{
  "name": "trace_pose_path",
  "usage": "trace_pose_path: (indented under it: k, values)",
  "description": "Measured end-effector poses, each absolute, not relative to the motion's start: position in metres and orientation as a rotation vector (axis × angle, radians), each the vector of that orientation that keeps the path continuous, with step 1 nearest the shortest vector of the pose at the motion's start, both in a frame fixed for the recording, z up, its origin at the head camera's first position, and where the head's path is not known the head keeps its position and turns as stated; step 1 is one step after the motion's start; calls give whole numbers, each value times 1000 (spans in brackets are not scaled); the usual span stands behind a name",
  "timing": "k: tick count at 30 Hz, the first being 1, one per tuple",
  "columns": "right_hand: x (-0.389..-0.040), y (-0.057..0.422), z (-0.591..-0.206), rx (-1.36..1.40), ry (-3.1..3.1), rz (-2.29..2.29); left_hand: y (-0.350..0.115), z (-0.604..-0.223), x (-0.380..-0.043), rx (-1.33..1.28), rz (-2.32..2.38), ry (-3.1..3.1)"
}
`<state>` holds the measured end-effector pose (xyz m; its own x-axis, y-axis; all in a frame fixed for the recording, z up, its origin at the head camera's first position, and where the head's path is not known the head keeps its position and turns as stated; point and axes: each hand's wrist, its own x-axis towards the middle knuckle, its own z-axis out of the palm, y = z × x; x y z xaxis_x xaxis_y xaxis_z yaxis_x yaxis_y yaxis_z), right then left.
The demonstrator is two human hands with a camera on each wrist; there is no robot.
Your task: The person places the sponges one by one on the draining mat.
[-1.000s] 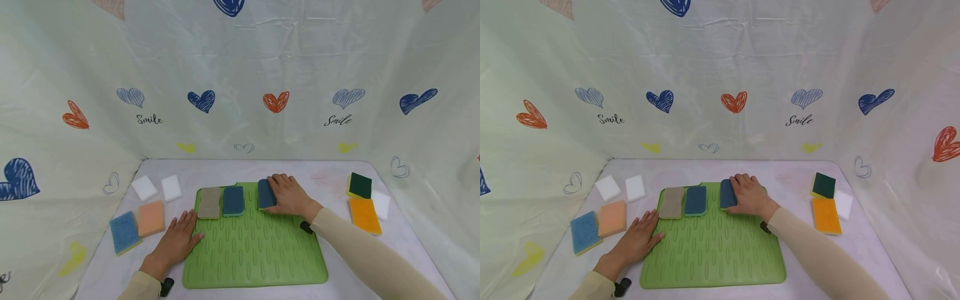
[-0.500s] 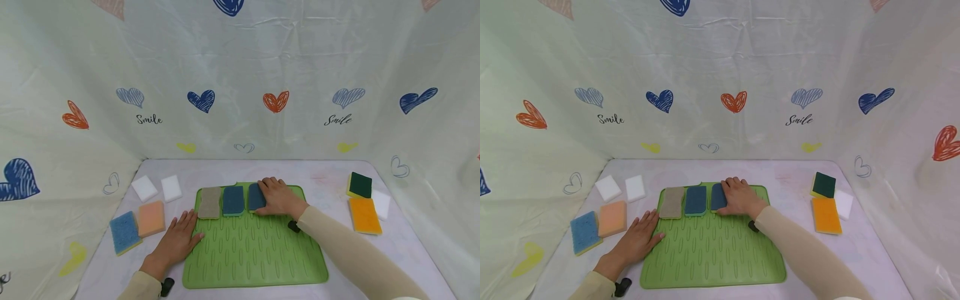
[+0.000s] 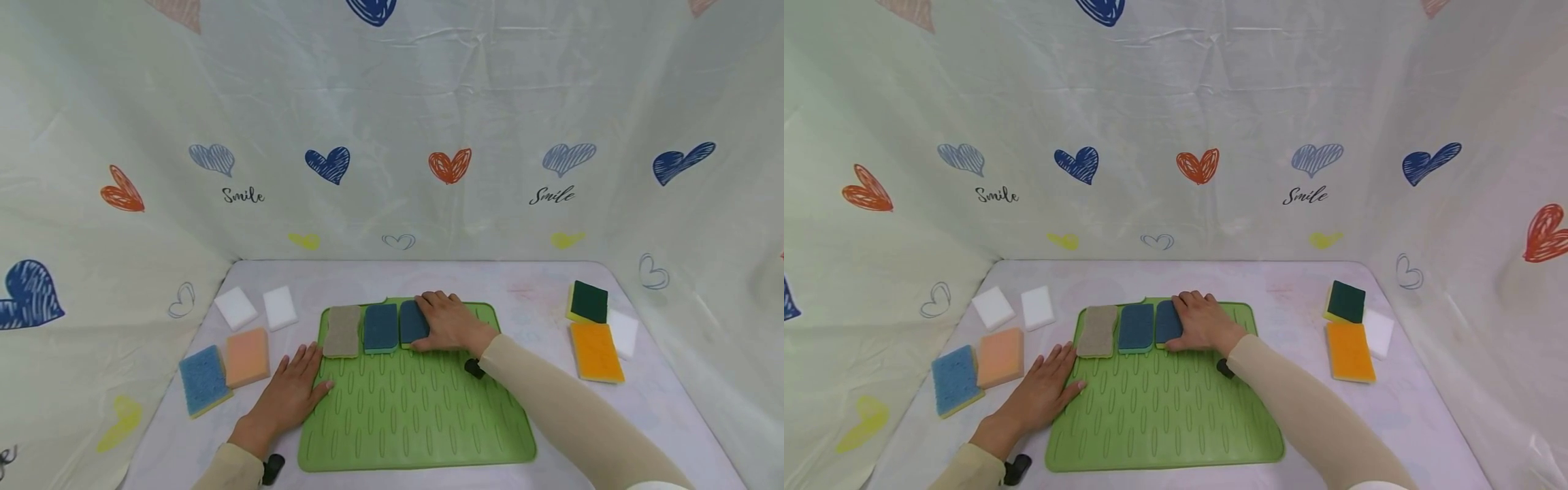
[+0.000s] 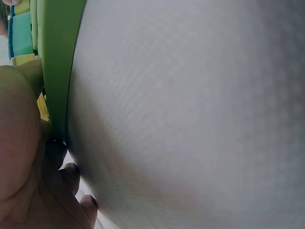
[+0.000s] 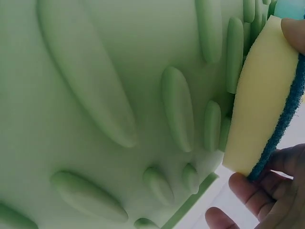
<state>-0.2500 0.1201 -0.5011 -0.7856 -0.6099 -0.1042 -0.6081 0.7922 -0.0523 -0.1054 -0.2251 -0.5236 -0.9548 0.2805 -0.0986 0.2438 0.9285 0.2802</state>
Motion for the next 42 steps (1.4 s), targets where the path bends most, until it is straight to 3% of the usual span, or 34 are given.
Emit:
trace_pose_path:
  k: [42]
  values:
    - [-248,127,-494,-971,2852,-146,-225,-526,-105,403,371,2962]
